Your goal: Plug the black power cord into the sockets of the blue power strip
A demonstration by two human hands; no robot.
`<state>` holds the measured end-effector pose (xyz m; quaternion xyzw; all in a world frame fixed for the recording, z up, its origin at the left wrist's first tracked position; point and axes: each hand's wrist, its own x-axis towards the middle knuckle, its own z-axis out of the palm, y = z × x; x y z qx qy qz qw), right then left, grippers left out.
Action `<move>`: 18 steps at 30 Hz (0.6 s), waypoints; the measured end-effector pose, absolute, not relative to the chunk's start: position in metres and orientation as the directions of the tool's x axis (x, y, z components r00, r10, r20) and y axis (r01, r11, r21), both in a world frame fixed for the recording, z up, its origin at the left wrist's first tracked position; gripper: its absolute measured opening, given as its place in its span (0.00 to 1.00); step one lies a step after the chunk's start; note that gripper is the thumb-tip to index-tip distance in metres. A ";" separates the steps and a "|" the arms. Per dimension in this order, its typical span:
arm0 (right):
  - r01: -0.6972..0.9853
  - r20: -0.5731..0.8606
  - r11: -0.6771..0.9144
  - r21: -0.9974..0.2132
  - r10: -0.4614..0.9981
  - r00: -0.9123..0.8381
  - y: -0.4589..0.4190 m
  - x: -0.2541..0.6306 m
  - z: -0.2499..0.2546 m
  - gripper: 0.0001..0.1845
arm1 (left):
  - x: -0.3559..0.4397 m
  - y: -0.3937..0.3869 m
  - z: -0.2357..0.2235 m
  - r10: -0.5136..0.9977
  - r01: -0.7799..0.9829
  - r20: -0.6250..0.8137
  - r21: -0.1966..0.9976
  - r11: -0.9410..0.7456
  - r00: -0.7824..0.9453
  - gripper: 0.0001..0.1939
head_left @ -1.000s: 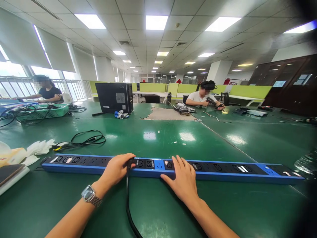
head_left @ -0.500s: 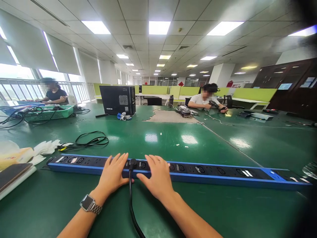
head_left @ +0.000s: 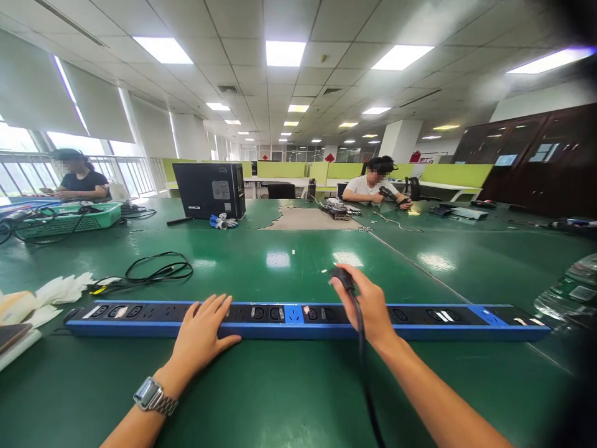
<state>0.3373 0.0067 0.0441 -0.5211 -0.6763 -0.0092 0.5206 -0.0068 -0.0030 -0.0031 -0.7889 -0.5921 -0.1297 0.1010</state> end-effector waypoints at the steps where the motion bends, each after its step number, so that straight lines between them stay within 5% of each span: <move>1: 0.732 0.673 0.429 -0.530 0.738 0.055 0.003 0.354 0.037 0.20 | -0.006 -0.003 -0.002 0.910 0.962 0.322 -0.003 -0.274 0.261 0.38; 5: 0.772 0.565 0.422 -0.475 0.819 -0.100 -0.010 0.390 0.006 0.18 | -0.004 -0.003 -0.002 0.912 0.963 0.327 0.014 -0.268 0.249 0.37; 14: 0.783 0.595 0.501 -0.370 0.774 -0.215 -0.011 0.390 -0.005 0.16 | -0.003 -0.001 0.004 0.917 0.957 0.333 0.106 -0.269 0.221 0.39; 18: 0.853 0.589 0.446 -0.273 0.778 -0.218 -0.014 0.394 -0.018 0.23 | 0.048 -0.004 0.017 0.840 0.867 0.411 0.192 -0.460 0.355 0.33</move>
